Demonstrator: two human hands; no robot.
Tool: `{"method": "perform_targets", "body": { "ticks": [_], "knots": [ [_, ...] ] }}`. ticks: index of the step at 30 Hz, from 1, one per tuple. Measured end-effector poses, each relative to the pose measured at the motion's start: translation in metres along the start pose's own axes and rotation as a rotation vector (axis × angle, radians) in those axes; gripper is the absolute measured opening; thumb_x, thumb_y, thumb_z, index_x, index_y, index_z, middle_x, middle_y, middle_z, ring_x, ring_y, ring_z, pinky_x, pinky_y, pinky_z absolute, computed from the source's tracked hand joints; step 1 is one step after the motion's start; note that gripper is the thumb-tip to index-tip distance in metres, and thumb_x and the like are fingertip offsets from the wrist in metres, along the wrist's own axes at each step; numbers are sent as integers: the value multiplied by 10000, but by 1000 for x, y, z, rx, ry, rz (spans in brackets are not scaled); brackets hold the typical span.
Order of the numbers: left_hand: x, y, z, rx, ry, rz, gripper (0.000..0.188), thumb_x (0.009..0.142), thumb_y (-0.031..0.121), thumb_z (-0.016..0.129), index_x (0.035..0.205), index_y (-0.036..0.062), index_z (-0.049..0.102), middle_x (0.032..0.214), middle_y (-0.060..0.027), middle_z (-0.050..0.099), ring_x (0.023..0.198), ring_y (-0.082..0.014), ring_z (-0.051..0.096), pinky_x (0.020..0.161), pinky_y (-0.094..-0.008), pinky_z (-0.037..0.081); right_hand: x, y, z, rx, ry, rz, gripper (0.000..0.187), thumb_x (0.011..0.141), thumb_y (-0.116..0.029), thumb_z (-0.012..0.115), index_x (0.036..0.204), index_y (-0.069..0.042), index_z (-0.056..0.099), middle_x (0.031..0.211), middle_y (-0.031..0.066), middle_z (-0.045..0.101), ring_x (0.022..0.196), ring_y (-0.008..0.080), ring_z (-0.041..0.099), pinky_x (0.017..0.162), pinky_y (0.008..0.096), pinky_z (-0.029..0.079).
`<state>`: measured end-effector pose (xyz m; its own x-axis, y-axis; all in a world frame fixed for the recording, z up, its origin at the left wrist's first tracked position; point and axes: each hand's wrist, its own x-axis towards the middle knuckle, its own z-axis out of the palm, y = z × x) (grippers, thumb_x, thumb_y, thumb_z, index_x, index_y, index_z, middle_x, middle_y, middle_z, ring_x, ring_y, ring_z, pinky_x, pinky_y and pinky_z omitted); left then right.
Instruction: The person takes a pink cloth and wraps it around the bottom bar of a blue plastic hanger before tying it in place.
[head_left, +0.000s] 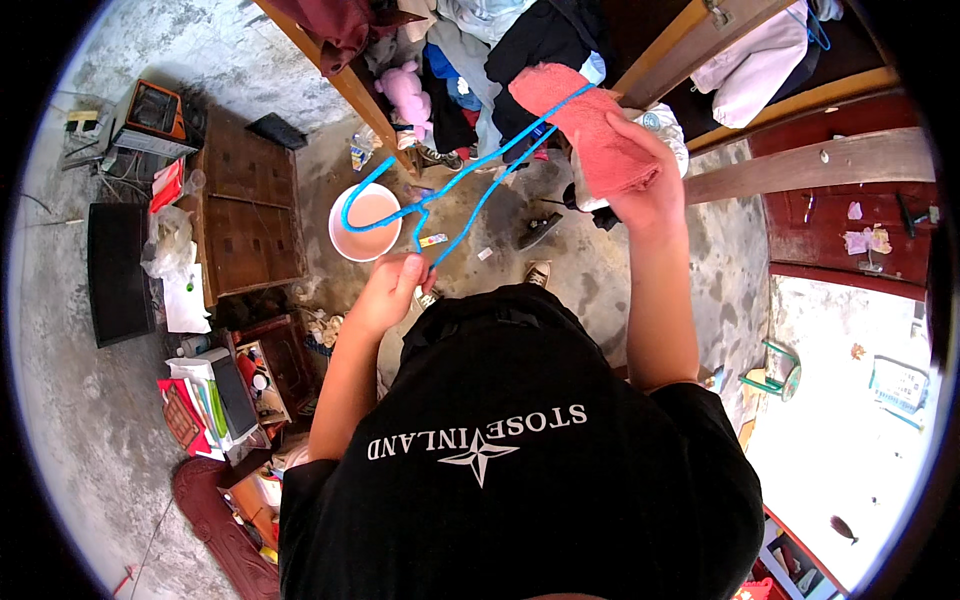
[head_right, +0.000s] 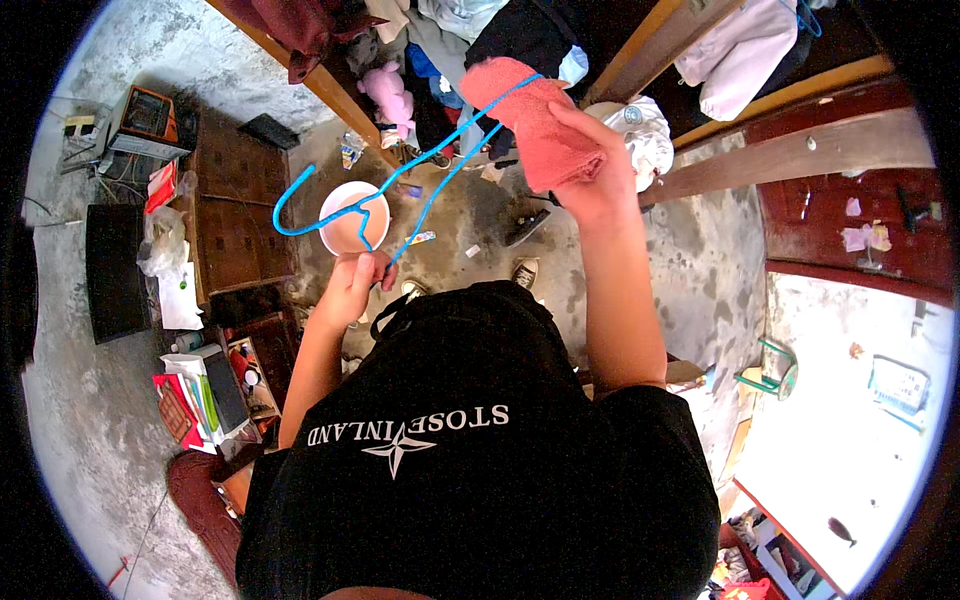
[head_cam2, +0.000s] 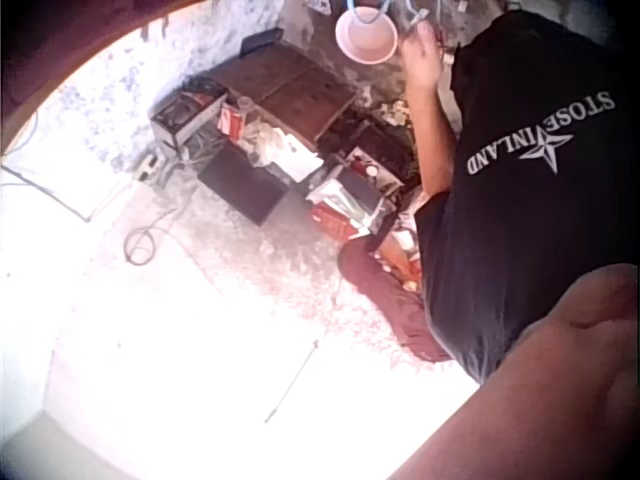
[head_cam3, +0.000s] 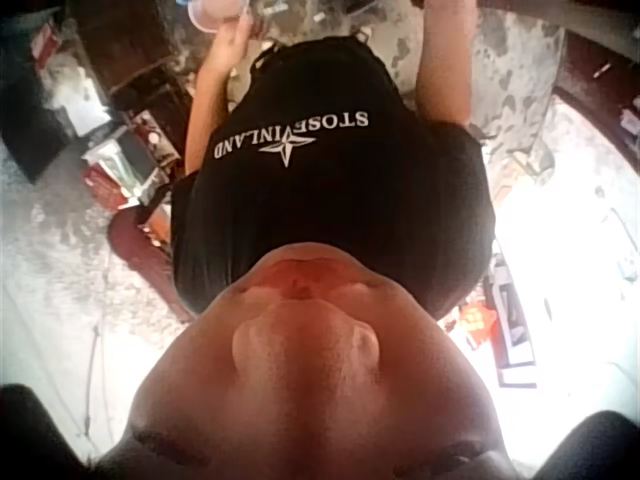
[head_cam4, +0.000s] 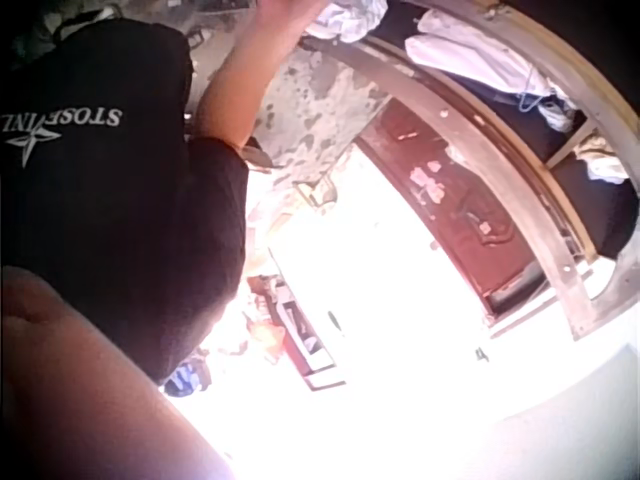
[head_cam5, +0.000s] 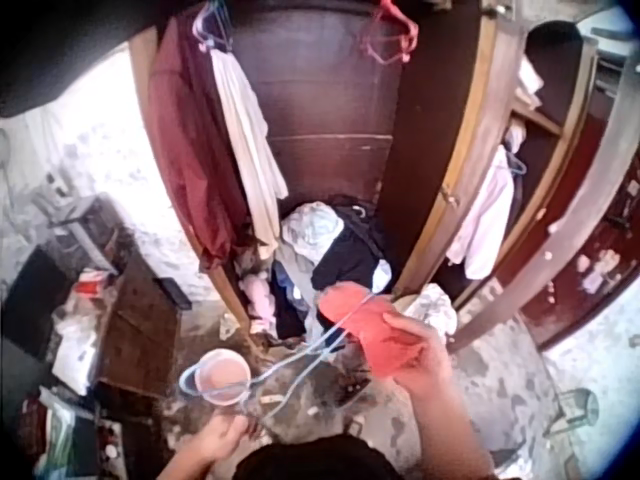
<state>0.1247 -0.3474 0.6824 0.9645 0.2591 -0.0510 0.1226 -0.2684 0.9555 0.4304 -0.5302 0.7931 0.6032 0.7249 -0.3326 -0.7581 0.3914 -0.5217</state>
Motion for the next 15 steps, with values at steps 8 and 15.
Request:
{"method": "perform_targets", "body": {
  "ticks": [8,15],
  "knots": [
    [40,5,21,-49,156,-55,619,1127,396,309,688,-2,487,639,-92,534,610,-217,513,615,-378,444,-17,91,29,157,-321,288,369,962,-77,608,1313,37,592,1288,162,663,1190,278,654,1038,408,528],
    [43,21,6,68,78,-78,587,1139,392,269,713,21,427,665,-71,492,656,-197,497,618,-358,429,-13,76,39,27,-244,245,353,948,-121,646,1269,21,609,1262,153,665,1149,243,671,1022,385,522]
  ]
}}
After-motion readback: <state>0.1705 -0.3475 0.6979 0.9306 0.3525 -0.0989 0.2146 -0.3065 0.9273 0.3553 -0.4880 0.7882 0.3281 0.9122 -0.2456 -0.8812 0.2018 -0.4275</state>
